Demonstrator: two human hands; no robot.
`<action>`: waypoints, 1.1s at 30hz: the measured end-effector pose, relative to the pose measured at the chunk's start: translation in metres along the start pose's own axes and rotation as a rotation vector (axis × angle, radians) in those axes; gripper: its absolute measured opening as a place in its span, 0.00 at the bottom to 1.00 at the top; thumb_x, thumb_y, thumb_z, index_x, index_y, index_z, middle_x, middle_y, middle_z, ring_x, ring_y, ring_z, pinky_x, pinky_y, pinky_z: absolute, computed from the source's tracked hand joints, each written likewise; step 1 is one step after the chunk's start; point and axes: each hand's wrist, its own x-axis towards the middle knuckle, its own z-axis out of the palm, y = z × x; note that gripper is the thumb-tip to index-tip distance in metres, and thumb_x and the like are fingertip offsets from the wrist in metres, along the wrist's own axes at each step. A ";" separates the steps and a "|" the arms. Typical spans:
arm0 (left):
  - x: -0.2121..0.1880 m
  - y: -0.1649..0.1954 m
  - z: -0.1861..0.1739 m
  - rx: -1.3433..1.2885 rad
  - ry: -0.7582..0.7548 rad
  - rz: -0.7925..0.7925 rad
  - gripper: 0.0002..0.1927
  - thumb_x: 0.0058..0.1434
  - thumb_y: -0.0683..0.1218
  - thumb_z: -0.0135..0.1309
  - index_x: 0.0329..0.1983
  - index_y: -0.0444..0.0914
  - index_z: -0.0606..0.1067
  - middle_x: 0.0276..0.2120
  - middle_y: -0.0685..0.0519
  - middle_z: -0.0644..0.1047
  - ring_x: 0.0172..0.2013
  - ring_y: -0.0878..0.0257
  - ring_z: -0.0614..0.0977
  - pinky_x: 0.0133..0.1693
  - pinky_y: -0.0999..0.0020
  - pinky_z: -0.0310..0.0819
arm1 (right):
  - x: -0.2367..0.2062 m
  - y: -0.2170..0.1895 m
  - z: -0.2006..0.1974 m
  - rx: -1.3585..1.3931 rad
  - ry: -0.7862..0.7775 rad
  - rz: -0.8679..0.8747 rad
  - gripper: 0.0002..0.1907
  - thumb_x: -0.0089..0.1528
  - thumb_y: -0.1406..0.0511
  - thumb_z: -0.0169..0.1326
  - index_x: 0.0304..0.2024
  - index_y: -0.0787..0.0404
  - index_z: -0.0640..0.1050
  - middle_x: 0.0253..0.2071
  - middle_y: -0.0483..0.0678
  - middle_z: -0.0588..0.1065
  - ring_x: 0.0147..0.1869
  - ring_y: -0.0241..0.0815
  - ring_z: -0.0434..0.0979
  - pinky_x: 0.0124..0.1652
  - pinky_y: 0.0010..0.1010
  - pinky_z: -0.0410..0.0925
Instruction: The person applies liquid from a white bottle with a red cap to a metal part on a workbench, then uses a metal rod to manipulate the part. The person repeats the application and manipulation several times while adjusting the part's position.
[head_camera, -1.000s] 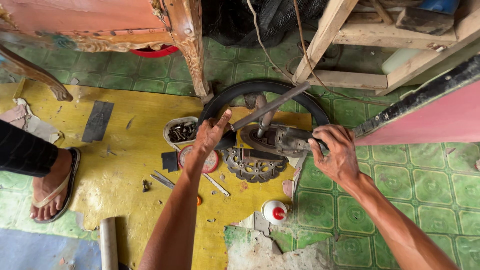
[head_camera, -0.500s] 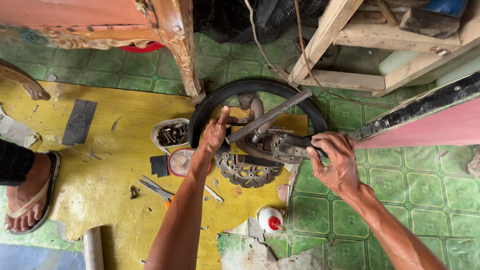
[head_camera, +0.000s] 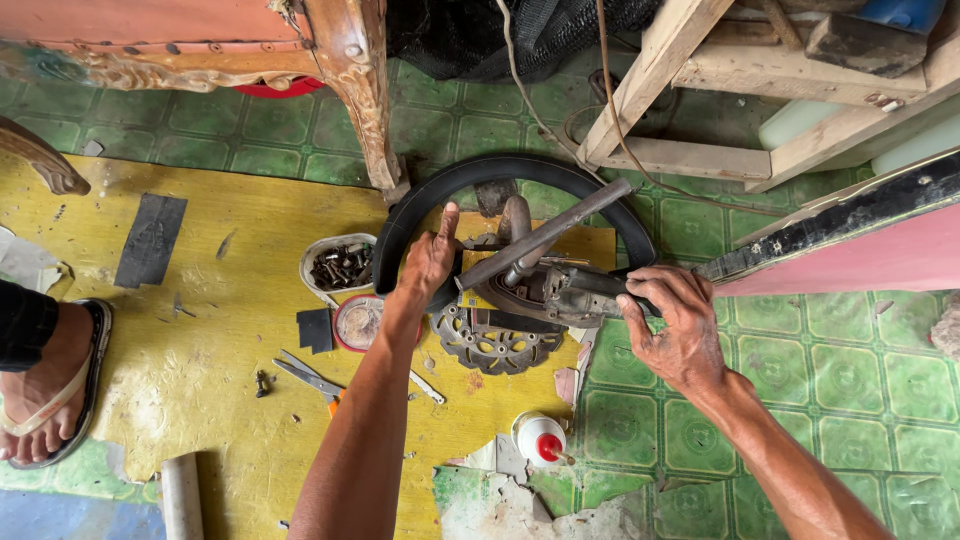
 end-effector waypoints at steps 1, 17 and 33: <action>-0.001 0.001 -0.002 -0.001 0.009 0.016 0.66 0.51 0.87 0.17 0.54 0.26 0.77 0.56 0.26 0.74 0.60 0.35 0.75 0.64 0.45 0.61 | 0.000 0.000 0.000 0.002 0.001 0.005 0.08 0.61 0.65 0.62 0.41 0.61 0.79 0.47 0.49 0.79 0.54 0.51 0.77 0.57 0.45 0.64; -0.006 0.012 0.010 -0.268 -0.107 -0.081 0.64 0.53 0.82 0.44 0.75 0.32 0.51 0.73 0.36 0.56 0.73 0.43 0.57 0.70 0.48 0.51 | 0.002 -0.003 -0.002 -0.009 0.004 0.015 0.08 0.60 0.66 0.62 0.40 0.61 0.78 0.46 0.49 0.79 0.53 0.51 0.77 0.56 0.45 0.65; -0.013 0.026 0.006 -0.240 -0.224 -0.193 0.48 0.61 0.78 0.34 0.76 0.47 0.57 0.74 0.45 0.59 0.73 0.43 0.58 0.69 0.43 0.55 | 0.002 -0.002 0.000 -0.006 -0.020 0.065 0.08 0.60 0.65 0.62 0.40 0.60 0.79 0.46 0.48 0.79 0.53 0.51 0.77 0.57 0.44 0.64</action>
